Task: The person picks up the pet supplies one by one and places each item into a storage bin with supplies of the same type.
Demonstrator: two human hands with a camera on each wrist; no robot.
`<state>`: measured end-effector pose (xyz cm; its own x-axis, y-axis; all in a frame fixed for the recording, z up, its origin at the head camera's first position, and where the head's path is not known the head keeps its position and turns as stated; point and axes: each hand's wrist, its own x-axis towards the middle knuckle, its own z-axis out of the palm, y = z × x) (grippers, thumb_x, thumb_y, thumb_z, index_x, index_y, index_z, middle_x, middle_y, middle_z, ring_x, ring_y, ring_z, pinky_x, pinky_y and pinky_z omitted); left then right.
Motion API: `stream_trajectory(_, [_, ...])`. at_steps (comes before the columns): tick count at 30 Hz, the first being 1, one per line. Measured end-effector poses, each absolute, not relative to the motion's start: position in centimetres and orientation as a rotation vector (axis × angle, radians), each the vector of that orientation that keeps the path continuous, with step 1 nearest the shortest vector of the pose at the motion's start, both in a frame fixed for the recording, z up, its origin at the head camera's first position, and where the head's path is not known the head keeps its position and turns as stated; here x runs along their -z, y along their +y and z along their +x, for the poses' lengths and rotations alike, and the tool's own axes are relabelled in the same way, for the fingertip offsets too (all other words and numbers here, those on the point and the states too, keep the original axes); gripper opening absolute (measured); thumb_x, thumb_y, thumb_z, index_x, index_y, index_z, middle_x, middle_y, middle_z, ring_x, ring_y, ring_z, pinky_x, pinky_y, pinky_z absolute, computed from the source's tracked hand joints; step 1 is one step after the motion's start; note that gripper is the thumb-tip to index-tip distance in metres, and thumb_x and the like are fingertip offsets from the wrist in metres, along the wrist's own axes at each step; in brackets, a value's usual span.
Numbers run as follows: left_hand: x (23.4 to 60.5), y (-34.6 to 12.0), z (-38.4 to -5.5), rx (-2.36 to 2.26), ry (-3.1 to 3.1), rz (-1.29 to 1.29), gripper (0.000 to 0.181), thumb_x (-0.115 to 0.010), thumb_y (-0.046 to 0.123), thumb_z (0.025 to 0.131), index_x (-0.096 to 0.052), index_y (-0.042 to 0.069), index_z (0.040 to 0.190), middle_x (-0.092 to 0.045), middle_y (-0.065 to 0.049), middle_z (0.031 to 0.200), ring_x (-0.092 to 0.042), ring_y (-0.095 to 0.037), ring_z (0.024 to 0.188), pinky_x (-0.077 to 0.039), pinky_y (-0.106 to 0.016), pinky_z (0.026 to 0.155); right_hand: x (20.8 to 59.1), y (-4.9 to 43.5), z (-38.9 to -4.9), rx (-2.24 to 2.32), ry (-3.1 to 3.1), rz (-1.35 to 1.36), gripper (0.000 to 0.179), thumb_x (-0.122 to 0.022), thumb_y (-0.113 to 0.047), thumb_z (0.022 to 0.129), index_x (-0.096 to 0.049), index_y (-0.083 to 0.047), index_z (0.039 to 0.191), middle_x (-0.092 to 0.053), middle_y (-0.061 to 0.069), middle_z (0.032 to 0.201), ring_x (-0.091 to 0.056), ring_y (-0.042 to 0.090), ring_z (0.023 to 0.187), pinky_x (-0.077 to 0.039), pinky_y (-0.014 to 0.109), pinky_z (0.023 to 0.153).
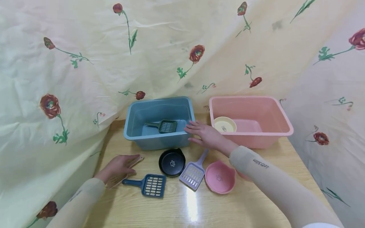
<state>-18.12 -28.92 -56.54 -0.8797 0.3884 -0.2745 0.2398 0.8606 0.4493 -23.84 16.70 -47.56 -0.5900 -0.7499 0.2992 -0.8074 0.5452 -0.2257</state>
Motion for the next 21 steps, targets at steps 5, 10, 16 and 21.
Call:
stream_trajectory(5, [56.7, -28.6, -18.1, -0.682, 2.615, 0.269, 0.080, -0.095, 0.029, 0.082, -0.060, 0.022, 0.154, -0.065, -0.015, 0.148, -0.060, -0.041, 0.135, -0.042, -0.066, 0.116, 47.4, 16.4, -24.2, -0.478, -2.564, 1.344, 0.052, -0.079, -0.020, 0.098, -0.065, 0.000, 0.144, -0.064, 0.020, 0.146, -0.055, 0.043, 0.143, -0.039, 0.057, 0.123])
stream_trajectory(10, [57.2, -28.2, -18.0, -0.730, 2.575, 0.156, 0.080, -0.095, 0.028, 0.083, -0.059, 0.027, 0.154, -0.063, -0.014, 0.150, -0.058, -0.039, 0.136, -0.039, -0.067, 0.118, 47.4, 16.1, -24.4, -0.484, -2.550, 1.345, 0.048, -0.078, -0.017, 0.099, -0.067, 0.001, 0.142, -0.066, 0.021, 0.143, -0.056, 0.044, 0.142, -0.041, 0.058, 0.121])
stream_trajectory(16, [57.5, -28.1, -17.8, -0.648, 2.675, 0.331, 0.068, -0.090, 0.021, 0.088, -0.064, 0.019, 0.150, -0.069, -0.014, 0.143, -0.066, -0.032, 0.126, -0.049, -0.061, 0.111, 47.7, 15.9, -24.7, -0.448, -2.512, 1.363, 0.044, -0.077, -0.012, 0.099, -0.068, 0.001, 0.140, -0.069, 0.021, 0.139, -0.056, 0.043, 0.141, -0.043, 0.059, 0.119])
stream_trajectory(21, [57.6, -28.1, -17.9, -0.656, 2.697, 0.416, 0.057, -0.086, 0.017, 0.091, -0.068, 0.014, 0.145, -0.070, -0.010, 0.142, -0.065, -0.035, 0.131, -0.050, -0.061, 0.111, 47.6, 15.8, -24.9, -0.501, -2.516, 1.355, 0.042, -0.077, -0.009, 0.099, -0.070, -0.001, 0.139, -0.070, 0.020, 0.139, -0.057, 0.042, 0.141, -0.044, 0.059, 0.118])
